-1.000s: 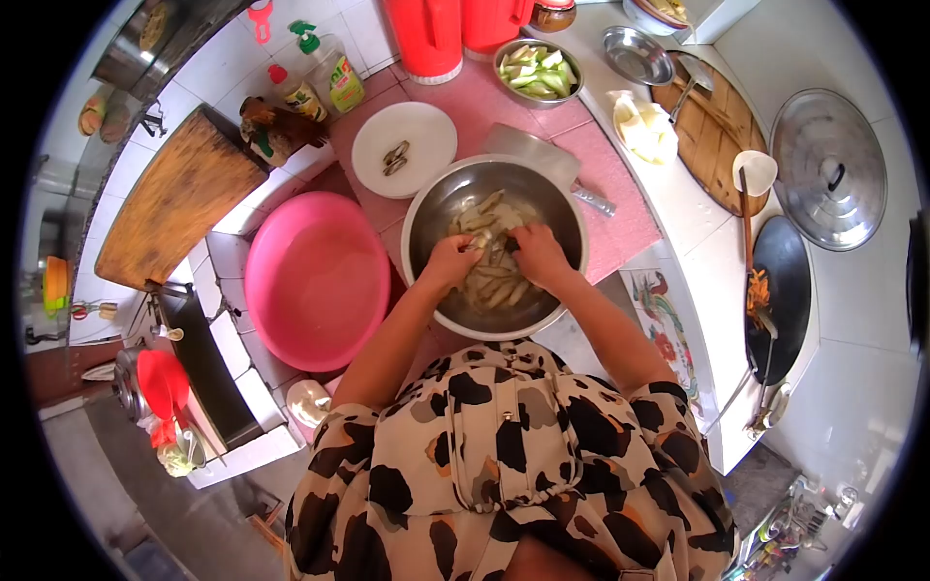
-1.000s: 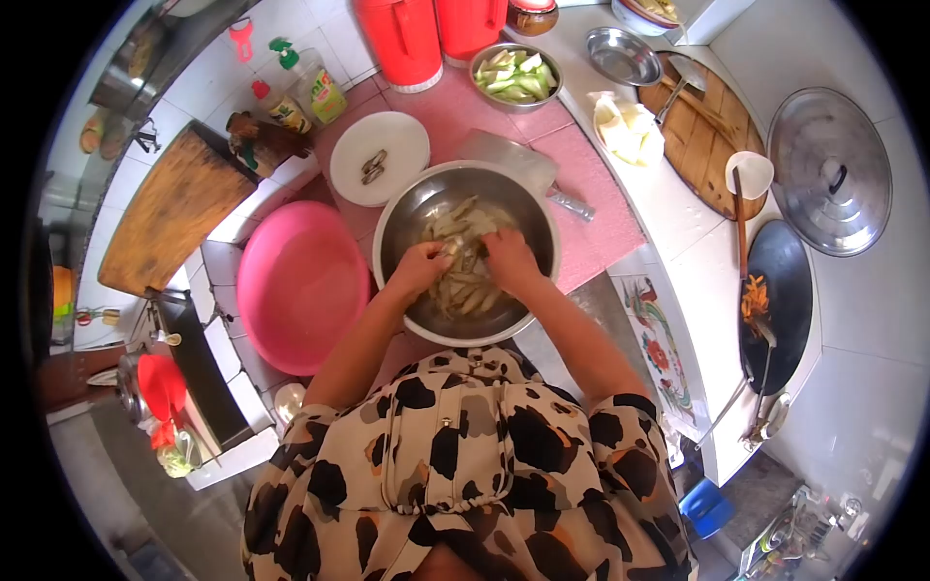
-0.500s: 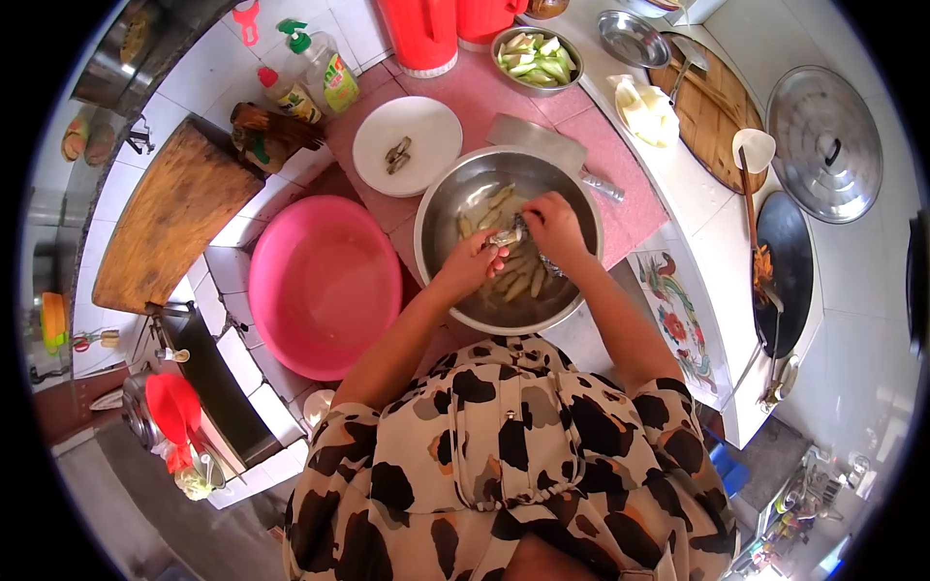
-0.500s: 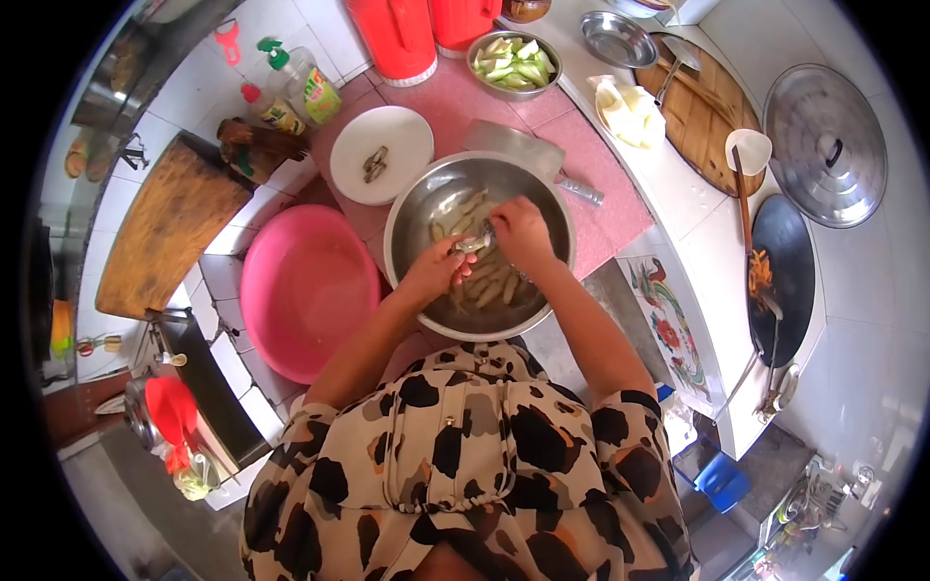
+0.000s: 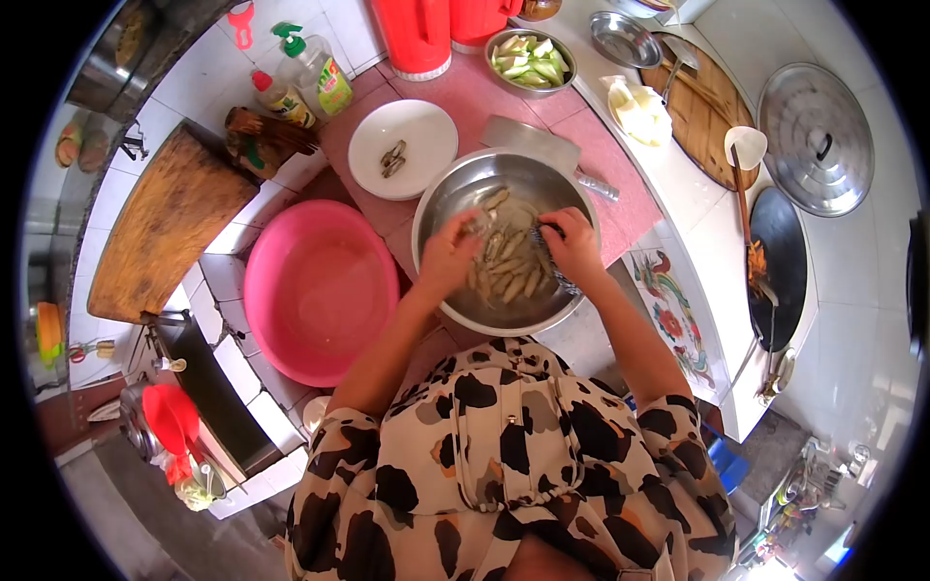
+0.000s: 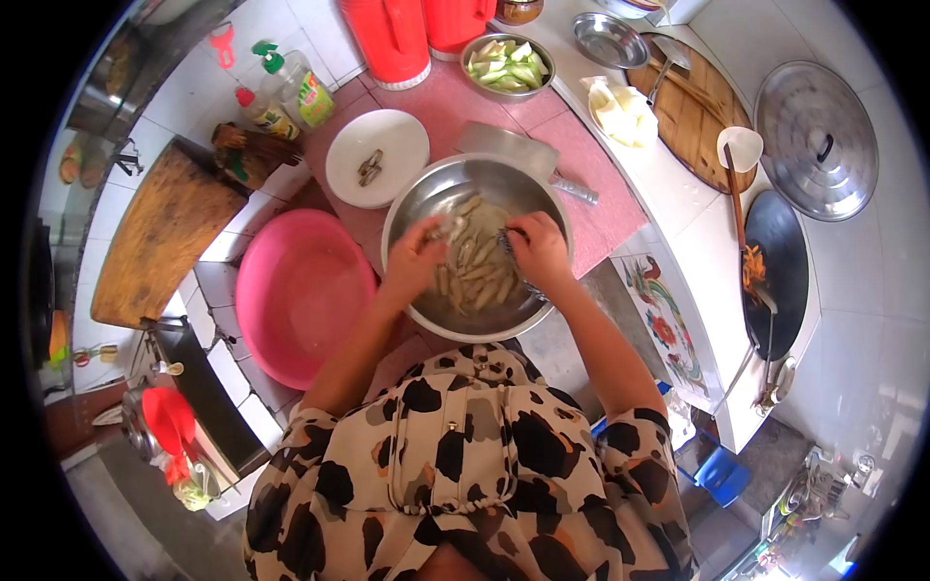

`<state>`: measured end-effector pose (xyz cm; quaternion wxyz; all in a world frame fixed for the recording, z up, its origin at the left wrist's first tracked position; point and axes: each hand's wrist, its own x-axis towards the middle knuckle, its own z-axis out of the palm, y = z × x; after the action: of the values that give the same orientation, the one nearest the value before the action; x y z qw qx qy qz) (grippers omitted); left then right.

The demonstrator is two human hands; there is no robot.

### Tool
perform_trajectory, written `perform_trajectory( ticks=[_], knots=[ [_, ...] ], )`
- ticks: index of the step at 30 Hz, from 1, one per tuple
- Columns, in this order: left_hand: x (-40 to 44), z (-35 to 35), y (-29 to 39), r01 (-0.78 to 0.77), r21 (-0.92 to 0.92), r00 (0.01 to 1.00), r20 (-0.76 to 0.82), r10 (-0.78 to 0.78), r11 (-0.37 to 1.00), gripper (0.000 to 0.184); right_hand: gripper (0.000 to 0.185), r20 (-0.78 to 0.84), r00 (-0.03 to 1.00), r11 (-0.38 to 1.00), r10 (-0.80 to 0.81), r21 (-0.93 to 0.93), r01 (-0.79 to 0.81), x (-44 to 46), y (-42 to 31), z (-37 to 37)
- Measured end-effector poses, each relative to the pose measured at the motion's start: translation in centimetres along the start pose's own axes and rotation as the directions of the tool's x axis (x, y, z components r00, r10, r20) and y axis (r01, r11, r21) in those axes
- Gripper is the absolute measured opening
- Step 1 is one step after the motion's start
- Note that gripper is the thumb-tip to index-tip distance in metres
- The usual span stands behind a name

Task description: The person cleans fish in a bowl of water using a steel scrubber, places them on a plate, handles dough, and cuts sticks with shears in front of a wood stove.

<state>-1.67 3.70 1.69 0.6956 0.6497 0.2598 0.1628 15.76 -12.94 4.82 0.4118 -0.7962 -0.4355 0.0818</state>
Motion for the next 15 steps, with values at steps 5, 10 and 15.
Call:
perform_trajectory(
  ticks=[5,10,15],
  knots=[
    [3.4,-5.1,5.3,-0.096,0.883,0.829,-0.185,0.528,0.459,0.037,0.013,-0.074,0.997,1.000,0.001,0.001,-0.001,-1.8,0.5,-1.1],
    [6.2,-1.4,1.7,-0.323,0.885,0.892,0.166,0.420,0.335,0.025,0.015,-0.067,0.998,0.999,-0.006,0.031,0.008,-2.4,0.9,0.0],
    [9.9,4.3,-3.3,-0.163,0.926,0.983,0.125,0.132,0.340,0.024,0.026,0.037,0.996,0.991,-0.078,-0.106,0.082,-0.8,1.6,3.6]
  ],
)
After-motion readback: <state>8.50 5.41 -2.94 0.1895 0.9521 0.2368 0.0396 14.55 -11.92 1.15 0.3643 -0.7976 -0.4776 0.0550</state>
